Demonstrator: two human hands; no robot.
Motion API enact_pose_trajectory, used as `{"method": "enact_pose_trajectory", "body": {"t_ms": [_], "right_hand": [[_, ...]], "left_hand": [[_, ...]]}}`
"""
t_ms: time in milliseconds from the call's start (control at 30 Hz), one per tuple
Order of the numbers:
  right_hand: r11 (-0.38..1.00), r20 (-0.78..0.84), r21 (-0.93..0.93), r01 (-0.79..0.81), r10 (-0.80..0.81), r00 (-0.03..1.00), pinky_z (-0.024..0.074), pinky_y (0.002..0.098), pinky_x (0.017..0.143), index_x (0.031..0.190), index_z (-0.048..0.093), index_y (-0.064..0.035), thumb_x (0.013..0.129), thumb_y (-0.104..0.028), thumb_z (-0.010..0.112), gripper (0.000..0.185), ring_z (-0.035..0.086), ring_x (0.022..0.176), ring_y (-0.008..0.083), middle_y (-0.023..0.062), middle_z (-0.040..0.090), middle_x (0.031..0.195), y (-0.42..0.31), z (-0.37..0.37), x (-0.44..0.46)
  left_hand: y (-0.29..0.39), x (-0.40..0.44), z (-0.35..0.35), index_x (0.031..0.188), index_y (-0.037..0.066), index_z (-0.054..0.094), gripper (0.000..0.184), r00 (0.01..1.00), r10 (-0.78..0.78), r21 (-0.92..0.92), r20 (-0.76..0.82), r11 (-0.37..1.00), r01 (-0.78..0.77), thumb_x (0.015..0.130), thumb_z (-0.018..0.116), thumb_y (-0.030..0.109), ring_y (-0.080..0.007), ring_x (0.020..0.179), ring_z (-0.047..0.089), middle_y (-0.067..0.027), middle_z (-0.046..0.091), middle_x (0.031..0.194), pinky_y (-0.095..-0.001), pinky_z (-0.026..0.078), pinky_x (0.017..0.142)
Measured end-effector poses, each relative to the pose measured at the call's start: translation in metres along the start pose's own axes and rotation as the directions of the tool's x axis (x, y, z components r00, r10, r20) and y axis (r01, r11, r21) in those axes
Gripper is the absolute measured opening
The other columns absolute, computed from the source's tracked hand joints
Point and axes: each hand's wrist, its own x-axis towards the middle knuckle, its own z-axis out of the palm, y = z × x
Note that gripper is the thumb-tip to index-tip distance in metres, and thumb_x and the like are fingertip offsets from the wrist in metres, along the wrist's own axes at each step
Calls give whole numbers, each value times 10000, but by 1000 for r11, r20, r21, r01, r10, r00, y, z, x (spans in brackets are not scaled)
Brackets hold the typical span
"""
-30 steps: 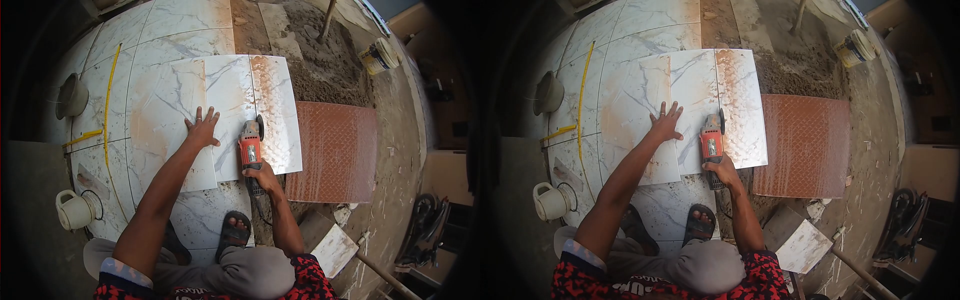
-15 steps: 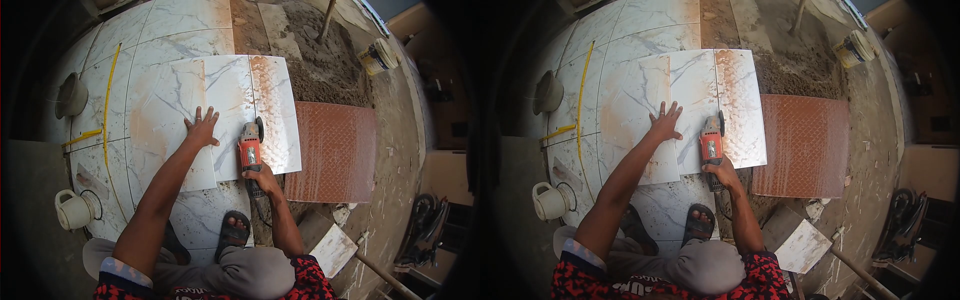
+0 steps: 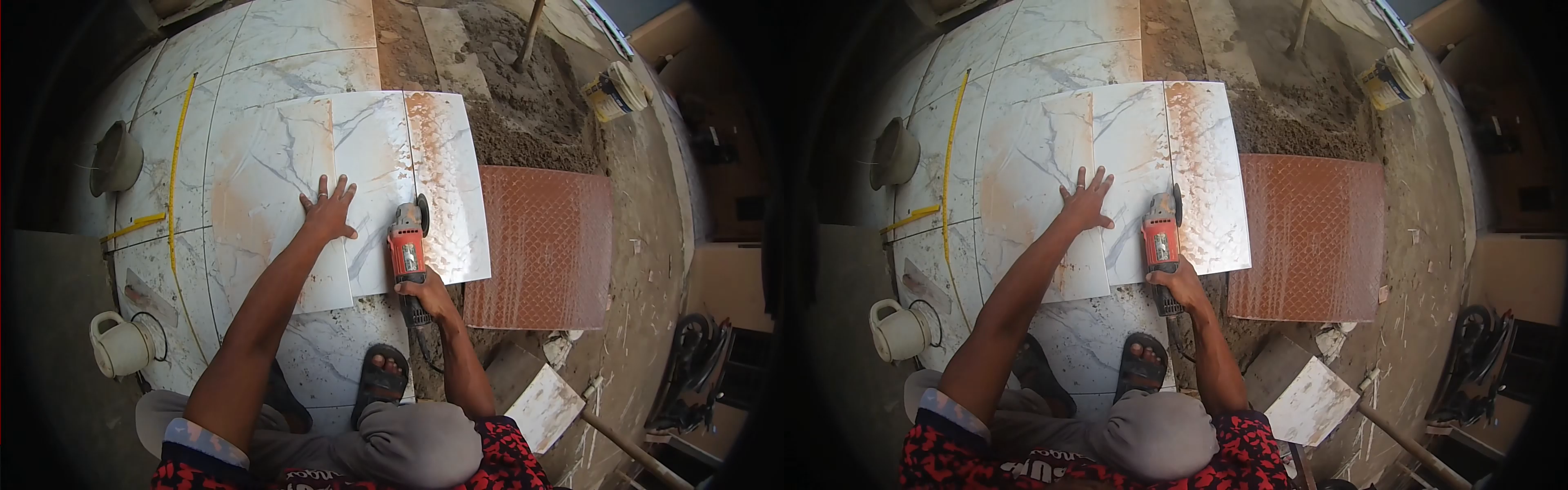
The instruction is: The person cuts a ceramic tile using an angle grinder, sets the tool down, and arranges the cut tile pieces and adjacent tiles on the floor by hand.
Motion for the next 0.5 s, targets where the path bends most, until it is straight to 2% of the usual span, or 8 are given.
{"method": "enact_pose_trajectory", "body": {"t_ms": [367,467,500], "right_hand": [[999,-12,8,45,-44,999,451,333,868,1151,544,34,645,-221,735,599,563,908,230,116,612,1010,7,2,-13],[1000,-18,18,2,-2,1000,456,329,843,1125,549,26,644,-225,737,574,563,883,220,105,611,982,4,3,-10],[999,-28,15,32,-32,999,457,317,790,1092,550,8,646,-237,736,542,550,830,194,79,597,933,5,3,-9]], "left_hand": [[0,0,1,1526,205,240,1134,1000,1,22,6,1000,-1,607,876,400,-400,1478,40,-31,93,1621,-795,208,1021],[0,0,1,1526,206,237,1136,1000,2,22,2,1000,-2,608,875,407,-400,1478,37,-30,93,1622,-796,207,1020],[0,0,1,1526,206,236,1138,1000,1,23,5,1000,-1,607,875,407,-399,1478,36,-30,94,1621,-796,207,1021]]}}
